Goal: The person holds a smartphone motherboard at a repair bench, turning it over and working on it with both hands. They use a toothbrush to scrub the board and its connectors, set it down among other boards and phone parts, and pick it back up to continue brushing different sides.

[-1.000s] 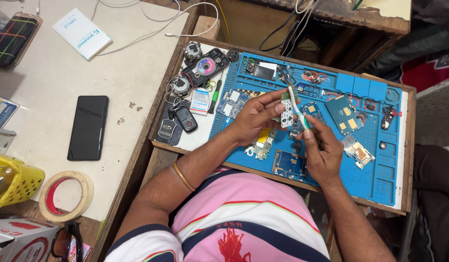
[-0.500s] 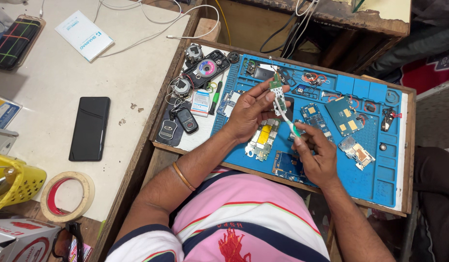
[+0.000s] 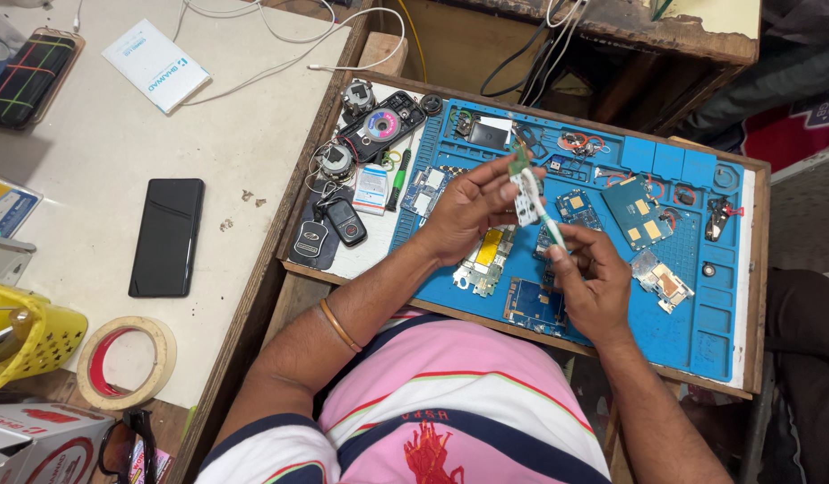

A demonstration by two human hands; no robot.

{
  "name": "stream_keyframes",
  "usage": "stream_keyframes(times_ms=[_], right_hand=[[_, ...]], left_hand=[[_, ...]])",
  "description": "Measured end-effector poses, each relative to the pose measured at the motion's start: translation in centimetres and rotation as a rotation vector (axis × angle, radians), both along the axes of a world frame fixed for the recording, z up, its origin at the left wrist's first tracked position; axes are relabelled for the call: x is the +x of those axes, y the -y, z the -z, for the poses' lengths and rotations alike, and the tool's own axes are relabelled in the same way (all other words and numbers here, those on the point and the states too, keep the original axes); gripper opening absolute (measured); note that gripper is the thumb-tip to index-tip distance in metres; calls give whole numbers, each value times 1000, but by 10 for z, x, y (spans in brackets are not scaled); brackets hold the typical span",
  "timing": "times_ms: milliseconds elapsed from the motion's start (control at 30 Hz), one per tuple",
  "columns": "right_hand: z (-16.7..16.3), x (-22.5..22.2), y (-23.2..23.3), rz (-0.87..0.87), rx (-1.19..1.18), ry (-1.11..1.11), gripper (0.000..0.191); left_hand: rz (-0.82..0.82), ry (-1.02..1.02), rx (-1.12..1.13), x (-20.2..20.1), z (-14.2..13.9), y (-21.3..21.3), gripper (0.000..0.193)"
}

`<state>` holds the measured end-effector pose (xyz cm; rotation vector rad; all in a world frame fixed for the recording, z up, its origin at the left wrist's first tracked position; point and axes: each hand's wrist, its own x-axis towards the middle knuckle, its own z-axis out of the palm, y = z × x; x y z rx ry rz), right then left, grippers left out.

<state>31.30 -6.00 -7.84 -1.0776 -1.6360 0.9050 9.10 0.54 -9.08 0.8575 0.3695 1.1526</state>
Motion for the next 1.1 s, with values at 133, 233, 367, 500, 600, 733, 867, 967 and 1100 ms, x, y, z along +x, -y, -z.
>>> stream_keyframes(times_ms=[133,233,367,500,600,733,867,967,1100], right_hand=[[-1,1,-2,4,28,-26,29],[-2,0,-1,-6,-28,-35,31],[-3,-2,1,-11,8,25,38],[-5,-3,1,-47,16,87,36],[-6,-3,1,-72,20,107,35],[-5,-2,1,-85,16,103,35],[-3,-1,0,-65,17,93,36],[-1,0,-1,-43,30,57,37],[-1,0,0,-23,55,49,37]], left_hand=[[59,-84,16,5,8,2,61],[54,-62,39,7,10,2,61],[-18,-24,33,5,6,1,62],[-53,50,3,1,-2,0,64],[-121,85,-31,0,-6,-2,66],[-153,56,-27,0,-5,-3,67],[-81,-81,36,3,3,-1,64],[8,-125,137,6,8,2,61],[26,-160,147,5,8,3,60]])
